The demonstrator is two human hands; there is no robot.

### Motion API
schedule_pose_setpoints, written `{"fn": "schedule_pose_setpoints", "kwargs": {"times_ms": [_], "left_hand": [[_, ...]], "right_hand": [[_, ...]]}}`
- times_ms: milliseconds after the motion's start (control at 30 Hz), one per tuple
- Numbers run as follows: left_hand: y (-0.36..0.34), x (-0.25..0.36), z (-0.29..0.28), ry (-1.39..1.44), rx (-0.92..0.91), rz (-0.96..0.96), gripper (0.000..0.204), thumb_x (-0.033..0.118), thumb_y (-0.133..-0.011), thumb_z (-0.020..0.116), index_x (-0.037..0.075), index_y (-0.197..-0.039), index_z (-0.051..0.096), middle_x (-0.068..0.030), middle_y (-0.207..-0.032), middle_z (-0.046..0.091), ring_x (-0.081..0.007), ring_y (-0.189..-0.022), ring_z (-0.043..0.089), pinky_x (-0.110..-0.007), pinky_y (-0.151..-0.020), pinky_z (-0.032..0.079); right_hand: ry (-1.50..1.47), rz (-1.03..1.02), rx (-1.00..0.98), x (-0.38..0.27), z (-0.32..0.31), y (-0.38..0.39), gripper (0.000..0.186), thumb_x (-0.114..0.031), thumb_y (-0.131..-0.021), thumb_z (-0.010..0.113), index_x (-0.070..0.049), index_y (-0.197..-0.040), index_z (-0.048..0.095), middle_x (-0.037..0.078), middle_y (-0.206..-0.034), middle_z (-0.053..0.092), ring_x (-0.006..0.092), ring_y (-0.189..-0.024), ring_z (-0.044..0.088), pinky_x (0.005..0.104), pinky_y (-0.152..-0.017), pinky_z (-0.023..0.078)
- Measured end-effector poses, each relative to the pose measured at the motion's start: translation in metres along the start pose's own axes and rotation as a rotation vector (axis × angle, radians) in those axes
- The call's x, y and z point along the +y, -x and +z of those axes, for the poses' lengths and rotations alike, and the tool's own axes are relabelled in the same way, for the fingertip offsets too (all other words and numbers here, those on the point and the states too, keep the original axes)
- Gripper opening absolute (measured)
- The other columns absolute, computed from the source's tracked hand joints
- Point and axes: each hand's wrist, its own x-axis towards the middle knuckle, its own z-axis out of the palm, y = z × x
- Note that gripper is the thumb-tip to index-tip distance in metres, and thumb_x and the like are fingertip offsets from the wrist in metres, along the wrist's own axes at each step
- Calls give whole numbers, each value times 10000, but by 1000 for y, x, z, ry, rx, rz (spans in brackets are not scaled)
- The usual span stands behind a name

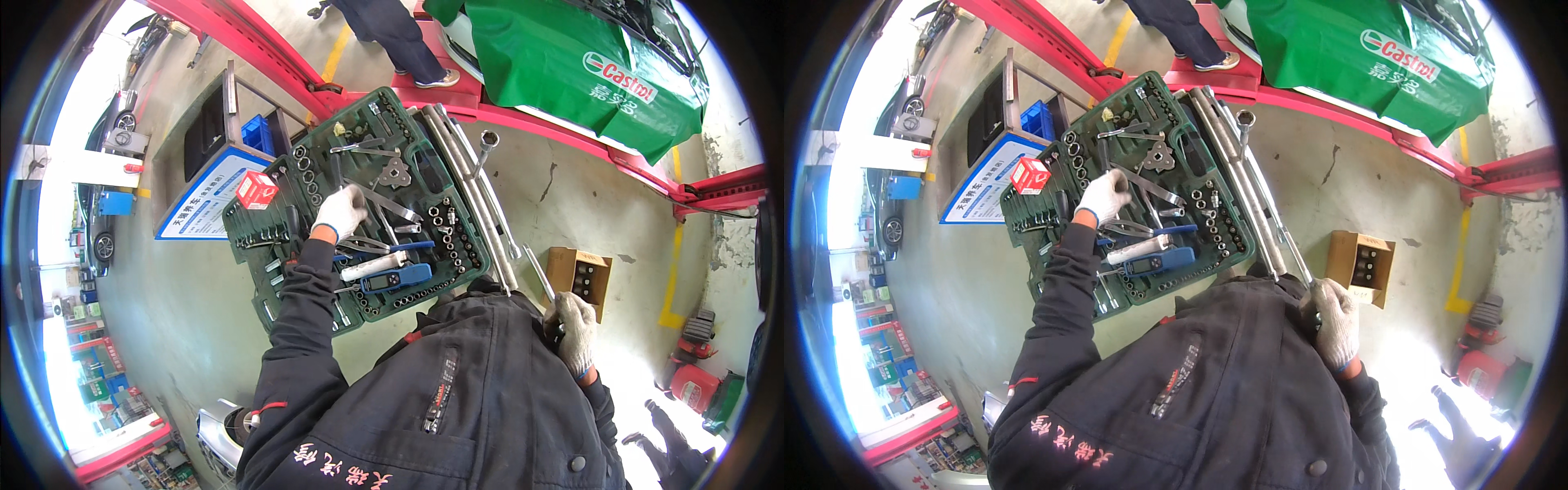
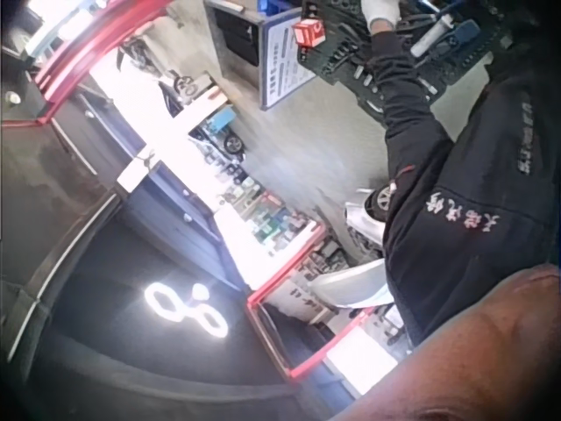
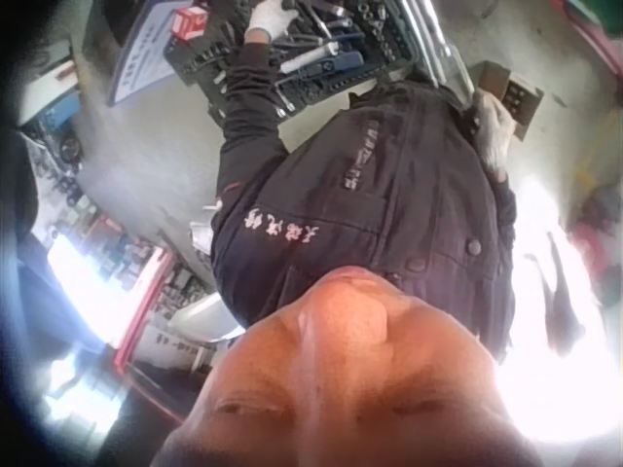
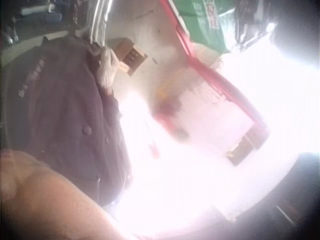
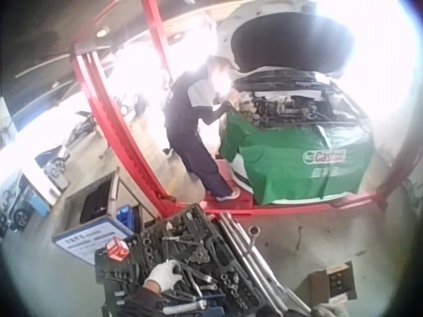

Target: The person selects a socket wrench from a tool cart, walks to a car with an open hood, and uses the wrench to loosen and remove a bolt from the engine bay. They then reach in with both hands to adjust or remove a component near the bolt location.

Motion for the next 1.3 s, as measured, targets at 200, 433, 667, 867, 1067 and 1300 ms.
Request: {"fn": "schedule_pose_setpoints", "kwargs": {"times_ms": [200, 433, 667, 867, 1067, 1300], "left_hand": [[-46, 33, 9, -120, 336, 60, 240, 139, -975, 689, 127, -1198, 778, -192, -1223, 738, -397, -1161, 722, -477, -1028, 574], [-60, 34, 20, -106, 202, 61, 236, 149, -981, 733, 119, -1212, 772, -228, -1249, 706, -447, -1202, 697, -516, -1049, 566], [-69, 38, 16, -147, 110, -39, 319, 188, -936, 750, 16, -1203, 719, -271, -1167, 789, -446, -1156, 748, -512, -1021, 585], [-69, 38, 22, -96, 177, -125, 397, 244, -920, 766, 4, -1231, 709, -280, -1181, 784, -451, -1172, 745, -498, -1024, 585], [-68, 7, 28, 254, 249, -134, 399, 222, -898, 758, -11, -1219, 708, -228, -1077, 800, -340, -1028, 804, -422, -944, 611], [-53, -19, 24, 1547, 243, -174, 140, -5, -1000, 642, 59, -1125, 635, -88, -899, 708, -173, -724, 687, -288, -637, 566]], "right_hand": [[12, 21, 2, -4, 4, -3, 401, -279, -1135, 568, -21, -840, 648, 14, -741, 614, 86, -657, 514, 267, -619, 391], [-24, -1, 12, -5, -2, -4, 412, -287, -1144, 570, -28, -830, 637, 19, -708, 603, 90, -610, 507, 270, -585, 379], [-54, 4, -5, -2, -11, -5, 405, -282, -1150, 567, -21, -851, 654, 19, -708, 606, 83, -601, 510, 261, -567, 373], [-33, -7, -2, 2, -14, -4, 401, -282, -1148, 571, -19, -859, 661, 17, -722, 616, 81, -607, 507, 262, -571, 376], [-44, 10, -11, 3, -17, -2, 400, -289, -1145, 578, -21, -861, 663, 13, -722, 615, 81, -613, 510, 263, -575, 379], [-30, 64, -19, 2, -13, 2, 414, -314, -1146, 578, -28, -863, 673, 12, -751, 627, 78, -644, 523, 255, -596, 395]]}}
